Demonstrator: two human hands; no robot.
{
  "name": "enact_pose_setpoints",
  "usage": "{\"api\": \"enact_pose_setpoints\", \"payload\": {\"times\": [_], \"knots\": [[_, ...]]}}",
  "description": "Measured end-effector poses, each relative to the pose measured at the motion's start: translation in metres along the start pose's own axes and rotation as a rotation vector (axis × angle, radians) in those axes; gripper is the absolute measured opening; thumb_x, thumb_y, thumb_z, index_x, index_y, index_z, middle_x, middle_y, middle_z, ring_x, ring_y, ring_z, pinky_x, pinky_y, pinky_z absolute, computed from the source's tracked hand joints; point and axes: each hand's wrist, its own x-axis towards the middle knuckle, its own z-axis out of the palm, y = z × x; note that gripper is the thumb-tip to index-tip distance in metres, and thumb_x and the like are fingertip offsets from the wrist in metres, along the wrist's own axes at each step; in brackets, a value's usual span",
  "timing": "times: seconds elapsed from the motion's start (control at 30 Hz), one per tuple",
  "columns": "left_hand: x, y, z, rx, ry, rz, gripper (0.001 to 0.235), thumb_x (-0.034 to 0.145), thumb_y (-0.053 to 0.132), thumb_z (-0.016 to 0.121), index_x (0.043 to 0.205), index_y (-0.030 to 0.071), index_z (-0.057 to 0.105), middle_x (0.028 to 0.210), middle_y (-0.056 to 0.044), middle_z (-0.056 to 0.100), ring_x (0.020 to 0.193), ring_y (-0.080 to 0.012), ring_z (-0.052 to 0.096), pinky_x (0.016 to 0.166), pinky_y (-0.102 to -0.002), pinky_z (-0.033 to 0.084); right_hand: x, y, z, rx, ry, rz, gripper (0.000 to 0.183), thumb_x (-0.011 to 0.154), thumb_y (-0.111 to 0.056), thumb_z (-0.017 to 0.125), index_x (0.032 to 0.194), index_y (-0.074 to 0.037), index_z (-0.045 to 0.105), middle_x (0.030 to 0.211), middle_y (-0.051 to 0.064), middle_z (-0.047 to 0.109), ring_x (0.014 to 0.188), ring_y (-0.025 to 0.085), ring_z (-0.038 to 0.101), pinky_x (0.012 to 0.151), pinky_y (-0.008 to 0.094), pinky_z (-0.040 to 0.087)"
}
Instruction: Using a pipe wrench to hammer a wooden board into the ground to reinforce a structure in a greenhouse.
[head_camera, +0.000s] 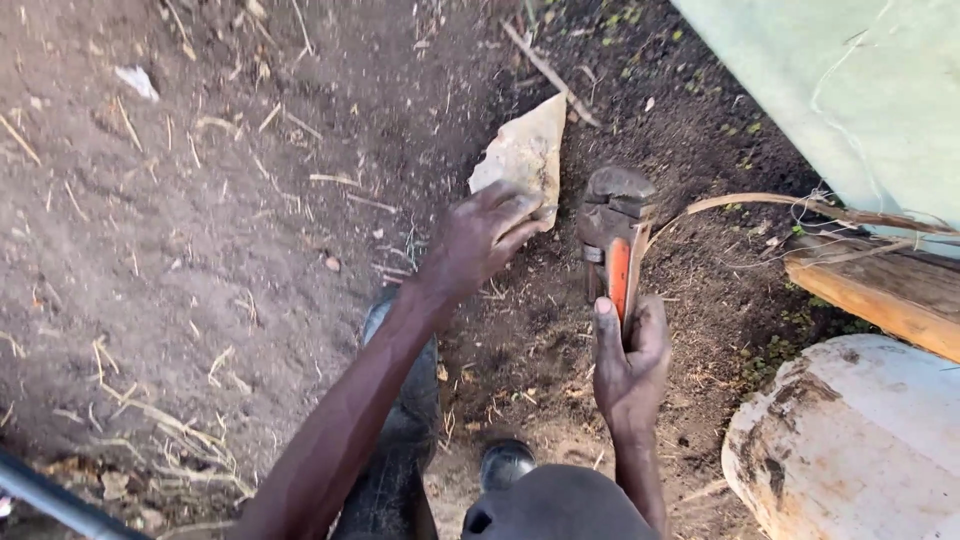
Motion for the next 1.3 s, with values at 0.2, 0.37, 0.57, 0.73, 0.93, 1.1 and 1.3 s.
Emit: {"api": "enact_pose_setpoints", "payload": {"times": [0.2, 0.37, 0.57, 0.73, 0.93, 1.1, 1.3], "knots": [[-0.011, -0.026, 0.02, 0.036, 0.076, 0.049, 0.019, 0.096, 0.021, 0.074, 0.112, 0.011, 0.076, 0.106, -0.012, 0.074, 0.095, -0.0279, 0.074, 0.076, -0.035, 0.064, -0.006, -0.026, 0.0, -0.061, 0.051, -0.196, 0.023, 0.104, -0.029, 0.065, 0.097, -0.009, 0.057, 0.065, 0.006, 0.057, 0.052, 0.016, 0.052, 0.051, 0.03, 0.044], [-0.011, -0.021, 0.016, 0.09, 0.138, 0.083, 0.018, 0.093, 0.019, 0.076, 0.109, 0.012, 0.077, 0.104, -0.012, 0.075, 0.093, -0.028, 0.075, 0.072, -0.035, 0.064, -0.001, -0.034, 0.012, -0.119, 0.012, -0.149, 0.026, 0.106, -0.032, 0.063, 0.096, -0.009, 0.055, 0.059, 0.008, 0.059, 0.046, 0.018, 0.05, 0.047, 0.032, 0.042], [-0.008, -0.021, 0.02, 0.085, -0.095, 0.0, 0.028, 0.107, 0.014, 0.051, 0.131, 0.01, 0.065, 0.136, -0.013, 0.064, 0.12, -0.0268, 0.066, 0.098, -0.042, 0.058, -0.005, -0.024, -0.007, -0.15, 0.074, -0.356, 0.031, 0.109, -0.035, 0.048, 0.096, -0.007, 0.045, 0.071, 0.003, 0.048, 0.041, 0.008, 0.037, 0.024, 0.021, 0.04], [-0.014, -0.027, 0.023, 0.135, -0.174, -0.103, 0.04, 0.109, 0.026, 0.044, 0.143, 0.008, 0.055, 0.144, -0.019, 0.058, 0.129, -0.0307, 0.06, 0.105, -0.046, 0.052, 0.001, -0.027, 0.005, -0.242, -0.128, -0.246, 0.025, 0.109, -0.029, 0.047, 0.099, -0.006, 0.049, 0.065, 0.002, 0.057, 0.035, 0.008, 0.047, 0.023, 0.023, 0.049], [-0.025, -0.03, 0.022, 0.22, -0.013, 0.144, 0.047, 0.094, -0.007, 0.069, 0.138, 0.006, 0.06, 0.13, -0.022, 0.067, 0.104, -0.0311, 0.073, 0.084, -0.04, 0.066, -0.015, -0.038, -0.002, -0.144, -0.02, -0.155, 0.037, 0.105, -0.045, 0.051, 0.092, -0.012, 0.04, 0.069, 0.0, 0.042, 0.049, 0.011, 0.037, 0.038, 0.032, 0.034], [-0.016, -0.026, 0.019, 0.156, -0.025, 0.145, 0.039, 0.096, -0.002, 0.062, 0.135, 0.002, 0.06, 0.134, -0.022, 0.063, 0.116, -0.0341, 0.066, 0.1, -0.046, 0.058, -0.012, -0.029, -0.005, -0.113, -0.004, -0.264, 0.025, 0.107, -0.03, 0.05, 0.101, -0.007, 0.044, 0.067, 0.001, 0.053, 0.038, 0.008, 0.046, 0.024, 0.023, 0.045], [-0.023, -0.022, 0.016, 0.133, -0.134, -0.053, 0.035, 0.103, 0.018, 0.056, 0.137, 0.008, 0.06, 0.141, -0.016, 0.062, 0.122, -0.031, 0.061, 0.1, -0.048, 0.053, -0.008, -0.043, 0.011, -0.052, -0.172, 0.07, 0.03, 0.105, -0.039, 0.05, 0.102, -0.009, 0.047, 0.071, 0.005, 0.062, 0.045, 0.012, 0.057, 0.034, 0.028, 0.057]]}}
